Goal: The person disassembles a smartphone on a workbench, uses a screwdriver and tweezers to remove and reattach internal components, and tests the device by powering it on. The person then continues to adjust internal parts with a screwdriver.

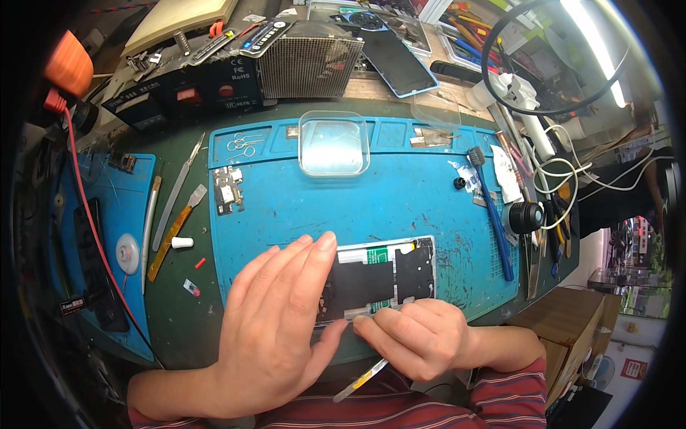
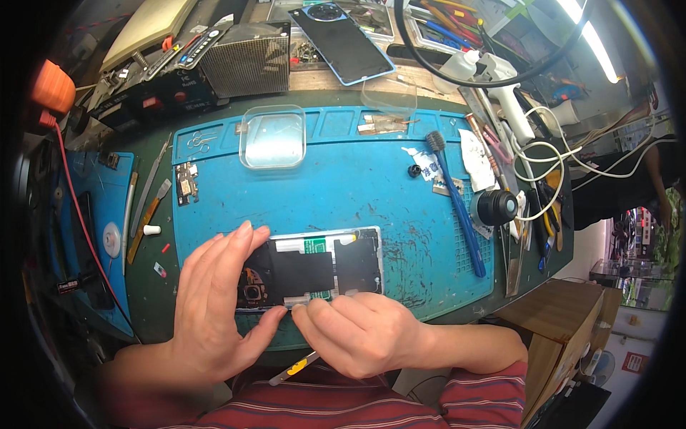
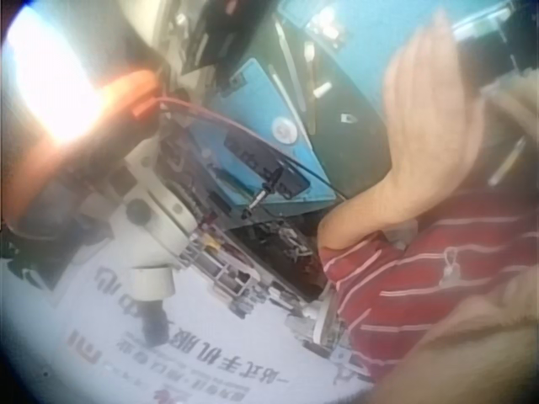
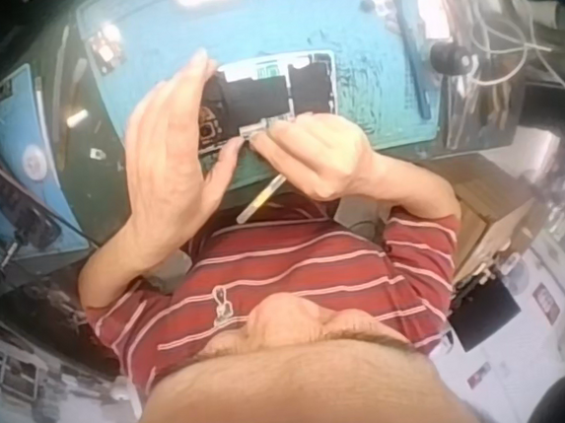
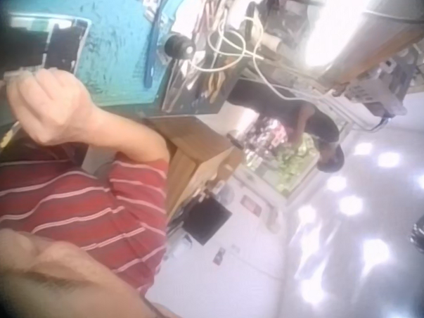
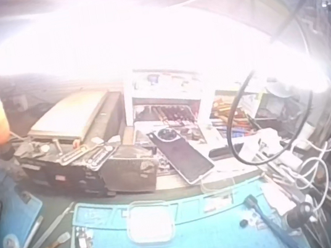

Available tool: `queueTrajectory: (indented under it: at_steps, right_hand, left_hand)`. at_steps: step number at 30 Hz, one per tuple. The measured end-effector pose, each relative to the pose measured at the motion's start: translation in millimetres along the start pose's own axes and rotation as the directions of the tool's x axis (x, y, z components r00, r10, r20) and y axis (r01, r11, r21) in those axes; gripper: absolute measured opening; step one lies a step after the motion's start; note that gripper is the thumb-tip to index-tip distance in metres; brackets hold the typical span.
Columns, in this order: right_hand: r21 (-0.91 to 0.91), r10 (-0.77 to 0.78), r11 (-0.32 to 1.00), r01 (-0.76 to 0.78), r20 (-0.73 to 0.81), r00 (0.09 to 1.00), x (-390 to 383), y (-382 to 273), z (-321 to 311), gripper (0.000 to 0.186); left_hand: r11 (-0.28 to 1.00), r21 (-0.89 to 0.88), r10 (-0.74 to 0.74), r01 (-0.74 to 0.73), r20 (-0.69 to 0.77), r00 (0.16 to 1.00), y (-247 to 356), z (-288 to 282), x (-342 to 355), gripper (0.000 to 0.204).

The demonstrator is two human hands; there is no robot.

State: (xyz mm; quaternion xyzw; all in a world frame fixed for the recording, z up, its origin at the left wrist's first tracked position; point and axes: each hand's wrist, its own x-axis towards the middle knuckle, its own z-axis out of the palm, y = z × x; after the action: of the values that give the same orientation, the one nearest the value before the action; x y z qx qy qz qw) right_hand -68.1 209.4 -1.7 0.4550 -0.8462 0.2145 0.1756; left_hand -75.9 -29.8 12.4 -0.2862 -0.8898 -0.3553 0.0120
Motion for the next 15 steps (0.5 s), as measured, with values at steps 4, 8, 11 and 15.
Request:
queueTrajectory:
  at_steps: [4, 8, 11, 15]
  right_hand:
    - [-0.002, -0.006, 1.0, 0.006, -0.006, 1.0, 0.4, 0.4, -0.1, 0.042]
    - [0.022, 0.009, 1.0, -0.009, 0.033, 0.999, 3.9, -0.3, -5.8, 0.027]
    - [0.024, -0.005, 1.0, 0.005, 0.022, 1.0, 3.6, 0.3, -5.5, 0.027]
    - [0.026, 0.005, 1.0, -0.005, 0.008, 1.0, 1.1, 0.7, -3.2, 0.029]
  left_hand:
    - [1.0, 0.008, 0.005, -0.004, -0.013, 1.0, 0.2, 1.2, -0.3, 0.104]
    - [0.999, 0.03, -0.011, 0.012, -0.032, 0.999, 2.0, 1.1, 0.9, 0.093]
    - [0.999, 0.028, -0.014, 0.015, -0.031, 0.999, 1.7, 2.5, 0.0, 0.098]
    - [1.0, 0.017, -0.013, 0.014, -0.039, 0.999, 0.5, 5.7, -0.8, 0.108]
